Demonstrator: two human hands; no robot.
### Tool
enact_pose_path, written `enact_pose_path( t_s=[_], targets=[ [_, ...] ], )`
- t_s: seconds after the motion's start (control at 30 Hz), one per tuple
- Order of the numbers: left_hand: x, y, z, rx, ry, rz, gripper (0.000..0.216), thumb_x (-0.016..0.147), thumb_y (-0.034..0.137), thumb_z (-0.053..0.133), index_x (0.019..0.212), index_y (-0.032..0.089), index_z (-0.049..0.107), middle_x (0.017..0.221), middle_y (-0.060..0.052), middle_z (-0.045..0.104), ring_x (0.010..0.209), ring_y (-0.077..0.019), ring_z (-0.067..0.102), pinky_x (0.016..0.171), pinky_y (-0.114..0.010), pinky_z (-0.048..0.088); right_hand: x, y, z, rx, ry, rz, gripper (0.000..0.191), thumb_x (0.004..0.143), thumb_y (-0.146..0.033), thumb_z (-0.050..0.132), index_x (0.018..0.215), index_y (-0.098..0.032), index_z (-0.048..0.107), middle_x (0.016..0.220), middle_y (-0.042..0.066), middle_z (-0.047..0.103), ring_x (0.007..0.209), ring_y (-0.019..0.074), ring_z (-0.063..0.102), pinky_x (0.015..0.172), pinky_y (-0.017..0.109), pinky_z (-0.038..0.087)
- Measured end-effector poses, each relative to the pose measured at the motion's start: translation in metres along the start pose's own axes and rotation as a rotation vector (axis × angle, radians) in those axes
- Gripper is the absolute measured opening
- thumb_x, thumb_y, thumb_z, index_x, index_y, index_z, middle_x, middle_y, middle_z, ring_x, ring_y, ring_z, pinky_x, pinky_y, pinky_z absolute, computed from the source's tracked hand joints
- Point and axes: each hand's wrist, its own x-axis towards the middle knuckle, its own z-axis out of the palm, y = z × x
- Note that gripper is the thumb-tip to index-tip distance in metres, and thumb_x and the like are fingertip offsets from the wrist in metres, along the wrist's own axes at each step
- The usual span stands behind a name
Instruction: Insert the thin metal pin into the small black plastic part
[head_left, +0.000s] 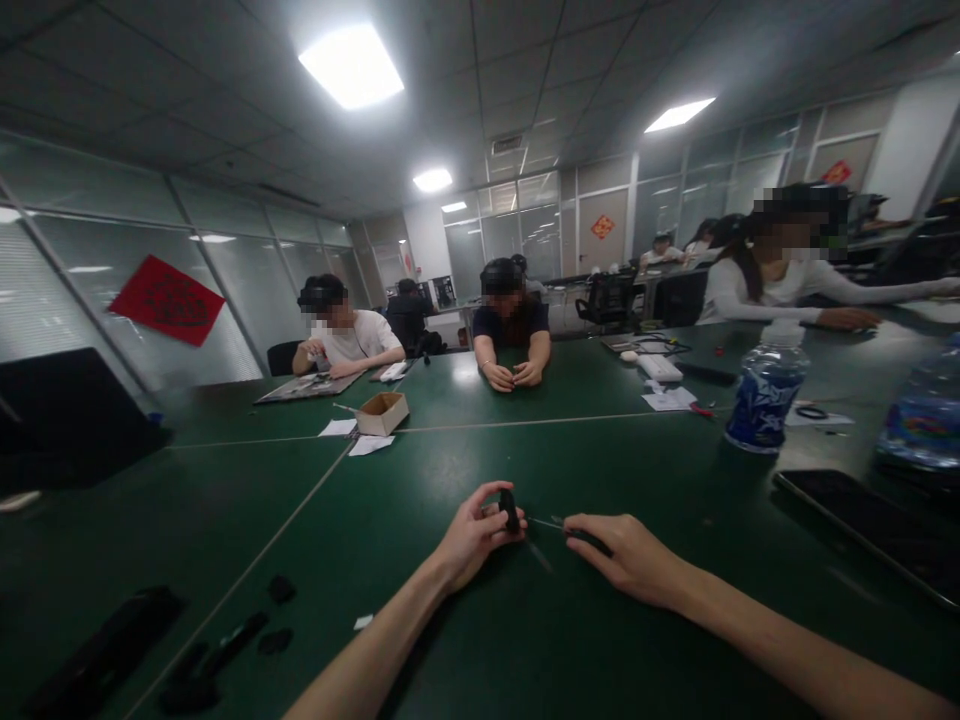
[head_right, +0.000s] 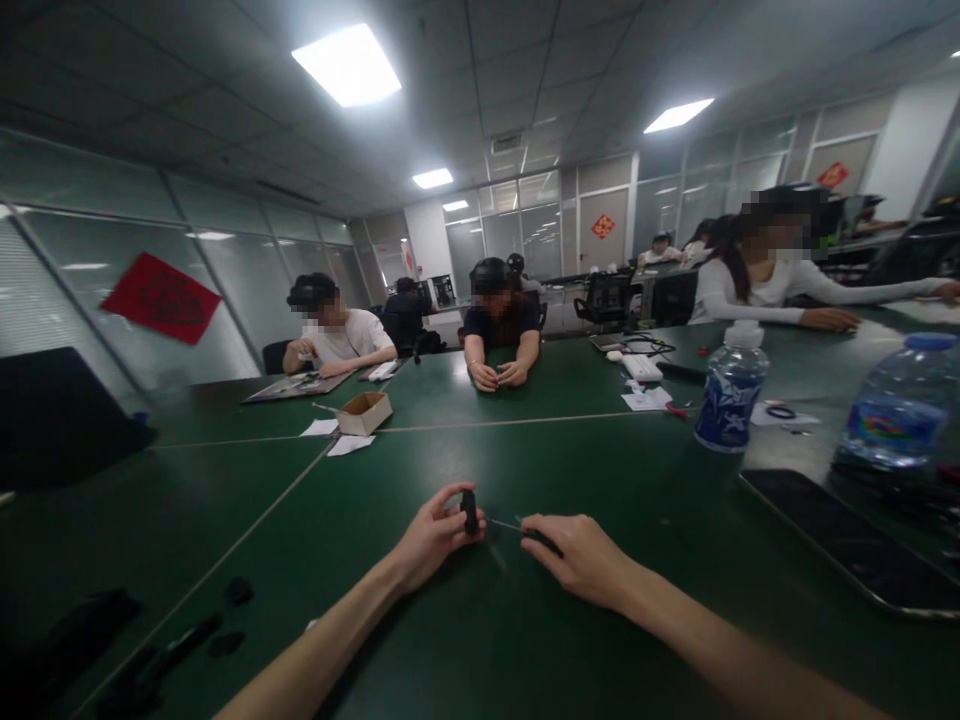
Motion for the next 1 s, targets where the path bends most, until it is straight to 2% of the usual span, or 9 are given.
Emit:
enact_pose_path(
  t_s=[0.4, 0.57, 0.7, 1.0],
  targets=[
    [0.003, -0.003, -0.004, 0.029, -0.02, 0.002, 0.05, 0.072, 0.019, 0.071, 0.117, 0.017, 0.051, 0.099, -0.01, 0.062, 0.085, -0.017, 0.061, 0.086, -0.036, 0.042, 0.003, 0.002, 0.004, -0.071, -0.022, 0.012, 0.032, 0.095, -0.037, 0.038, 0.112, -0.02, 0.059, 0.094, 0.005, 0.065, 0.08, 0.017, 0.06, 0.072, 0.029, 0.047],
    [0.001, -0.004, -0.004, 0.109, -0.046, 0.032, 0.049, 0.072, 0.025, 0.071, 0.117, 0.018, 0.053, 0.107, -0.011, 0.059, 0.087, -0.0181, 0.061, 0.089, -0.04, 0.043, 0.003, -0.001, 0.001, -0.111, -0.093, -0.019, 0.031, 0.095, -0.035, 0.036, 0.109, -0.02, 0.059, 0.093, 0.006, 0.064, 0.078, 0.0169, 0.06, 0.069, 0.028, 0.047],
    [-0.002, -0.004, -0.003, 0.189, -0.066, 0.074, 0.048, 0.072, 0.026, 0.07, 0.117, 0.02, 0.055, 0.11, -0.01, 0.056, 0.09, -0.021, 0.061, 0.089, -0.043, 0.044, 0.002, -0.003, 0.0, -0.14, -0.095, -0.029, 0.03, 0.095, -0.034, 0.035, 0.11, -0.02, 0.057, 0.095, 0.006, 0.064, 0.08, 0.0172, 0.06, 0.07, 0.028, 0.046],
    [-0.001, -0.009, 0.012, 0.062, 0.045, 0.078, 0.049, 0.065, 0.02, 0.076, 0.109, 0.02, 0.056, 0.1, -0.006, 0.057, 0.086, -0.018, 0.062, 0.084, -0.035, 0.045, 0.001, -0.005, 0.0, -0.208, -0.08, -0.076, 0.03, 0.095, -0.034, 0.035, 0.105, -0.019, 0.059, 0.088, 0.006, 0.064, 0.075, 0.0166, 0.06, 0.065, 0.026, 0.045]
  ],
)
